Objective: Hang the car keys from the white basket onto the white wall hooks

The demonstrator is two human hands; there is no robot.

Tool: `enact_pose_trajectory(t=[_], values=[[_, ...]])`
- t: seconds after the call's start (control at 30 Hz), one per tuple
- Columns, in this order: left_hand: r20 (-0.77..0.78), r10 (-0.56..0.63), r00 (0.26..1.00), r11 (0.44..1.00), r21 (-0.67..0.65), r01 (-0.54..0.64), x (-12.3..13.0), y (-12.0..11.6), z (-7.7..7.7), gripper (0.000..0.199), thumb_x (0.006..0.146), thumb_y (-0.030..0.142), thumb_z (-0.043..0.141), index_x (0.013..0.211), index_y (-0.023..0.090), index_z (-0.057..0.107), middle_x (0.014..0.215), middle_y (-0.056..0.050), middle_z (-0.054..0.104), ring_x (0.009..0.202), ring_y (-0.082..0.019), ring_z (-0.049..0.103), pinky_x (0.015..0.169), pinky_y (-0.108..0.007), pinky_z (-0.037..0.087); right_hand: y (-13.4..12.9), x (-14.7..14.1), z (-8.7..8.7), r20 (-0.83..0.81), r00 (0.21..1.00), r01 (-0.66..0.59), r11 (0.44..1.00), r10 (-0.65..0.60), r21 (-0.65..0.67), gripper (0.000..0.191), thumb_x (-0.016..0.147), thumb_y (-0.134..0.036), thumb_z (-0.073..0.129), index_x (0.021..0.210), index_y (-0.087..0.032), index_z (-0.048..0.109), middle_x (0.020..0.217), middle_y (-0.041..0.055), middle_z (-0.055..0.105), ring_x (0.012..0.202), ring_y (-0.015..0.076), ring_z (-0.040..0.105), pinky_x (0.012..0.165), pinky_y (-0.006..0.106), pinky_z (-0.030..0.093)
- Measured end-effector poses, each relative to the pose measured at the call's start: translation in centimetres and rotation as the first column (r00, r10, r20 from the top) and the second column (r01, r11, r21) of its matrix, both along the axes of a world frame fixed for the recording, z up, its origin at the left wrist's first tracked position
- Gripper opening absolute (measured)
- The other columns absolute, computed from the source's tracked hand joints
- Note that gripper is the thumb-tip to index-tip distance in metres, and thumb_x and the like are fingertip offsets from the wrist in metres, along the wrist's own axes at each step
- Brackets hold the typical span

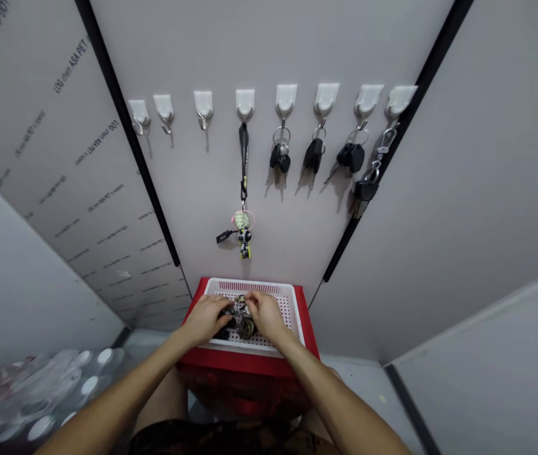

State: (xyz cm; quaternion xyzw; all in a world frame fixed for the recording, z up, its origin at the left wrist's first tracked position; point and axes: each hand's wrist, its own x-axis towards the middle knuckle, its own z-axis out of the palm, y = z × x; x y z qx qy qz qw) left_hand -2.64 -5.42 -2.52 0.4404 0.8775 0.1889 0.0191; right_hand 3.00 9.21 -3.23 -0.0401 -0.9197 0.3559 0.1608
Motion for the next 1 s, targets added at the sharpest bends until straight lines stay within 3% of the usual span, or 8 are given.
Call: enact_pose_trajectory(t=[0.13,0.23,0.33,0.4,0.53,0.7,0.93,1.0], values=[[0.184,-0.031,0.982,0.969,0.247,-0.015,-0.1,0.1,0.1,0.026,0.066,0.024,0.044,0.091,0.019,0.051,0.090,-0.004,0.055,0.085,-0.015,0.046,0.076,-0.027,0.033,-0.2,0.2,1.9,-0.090,0.996,-0.032,0.999,0.029,-0.032,0.015,0.069,-0.021,0.039,0.068,-0.016,0.053,0.061,0.0013,0.055,0.055,0.0108,0.048,0.055,0.021,0.037],[0.420,-0.048,0.906,0.891,0.427,-0.150,-0.1,0.7,0.8,0.023,0.066,0.023,0.042,0.083,0.015,0.054,0.084,-0.004,0.057,0.078,-0.013,0.049,0.072,-0.024,0.036,-0.4,0.4,3.7,-0.131,0.991,-0.037,0.999,0.036,-0.004,0.015,0.069,-0.022,0.041,0.070,-0.016,0.054,0.064,0.0019,0.056,0.057,0.0106,0.048,0.056,0.021,0.037],[0.617,-0.049,0.786,0.810,0.485,-0.331,0.0,1.5,1.7,0.020,0.064,0.022,0.042,0.075,0.011,0.055,0.074,-0.004,0.059,0.068,-0.012,0.051,0.066,-0.023,0.038,-0.8,0.5,5.1,-0.158,0.987,-0.035,0.999,0.035,0.009,0.014,0.069,-0.022,0.042,0.069,-0.016,0.054,0.065,0.0021,0.056,0.058,0.0102,0.049,0.057,0.021,0.037],[0.672,-0.067,0.737,0.783,0.494,-0.379,0.1,2.0,2.3,0.017,0.062,0.022,0.044,0.068,0.010,0.055,0.066,-0.002,0.057,0.062,-0.011,0.049,0.062,-0.022,0.038,-1.1,0.5,5.6,-0.183,0.982,-0.041,0.999,0.043,0.016,0.013,0.069,-0.021,0.042,0.068,-0.016,0.054,0.065,0.0020,0.056,0.059,0.0100,0.049,0.057,0.020,0.037],[0.643,-0.097,0.760,0.771,0.531,-0.351,0.2,2.4,3.1,0.011,0.060,0.019,0.045,0.061,0.011,0.052,0.057,0.001,0.051,0.057,-0.009,0.045,0.057,-0.020,0.035,-1.5,0.8,5.9,-0.207,0.978,-0.040,0.999,0.039,0.000,0.013,0.070,-0.021,0.042,0.068,-0.016,0.054,0.064,0.0014,0.057,0.059,0.0097,0.050,0.057,0.020,0.037],[0.476,-0.070,0.877,0.848,0.492,-0.199,0.3,1.7,4.7,0.010,0.064,0.019,0.040,0.063,0.014,0.048,0.056,0.003,0.045,0.055,-0.008,0.041,0.055,-0.019,0.032,-1.5,1.0,6.6,-0.216,0.976,-0.029,0.999,0.020,-0.040,0.013,0.070,-0.022,0.042,0.070,-0.016,0.054,0.064,0.0010,0.057,0.059,0.0098,0.050,0.056,0.020,0.038],[0.287,-0.016,0.958,0.827,0.542,-0.149,-0.3,-0.3,9.2,0.007,0.067,0.019,0.037,0.066,0.016,0.042,0.056,0.005,0.040,0.054,-0.007,0.037,0.053,-0.018,0.031,-1.8,0.5,8.9,-0.319,0.948,-0.044,0.996,0.016,-0.081,0.016,0.069,-0.021,0.041,0.077,-0.016,0.054,0.077,0.0040,0.058,0.072,0.0124,0.051,0.065,0.024,0.040],[0.258,-0.044,0.965,0.817,0.565,-0.114,-0.5,-0.9,10.3,0.006,0.067,0.018,0.037,0.067,0.016,0.042,0.056,0.005,0.039,0.053,-0.007,0.036,0.053,-0.018,0.031,-2.3,0.1,9.3,-0.313,0.948,-0.102,0.987,0.058,-0.127,0.020,0.069,-0.022,0.041,0.083,-0.016,0.054,0.082,0.0046,0.058,0.075,0.0129,0.051,0.068,0.025,0.039]])
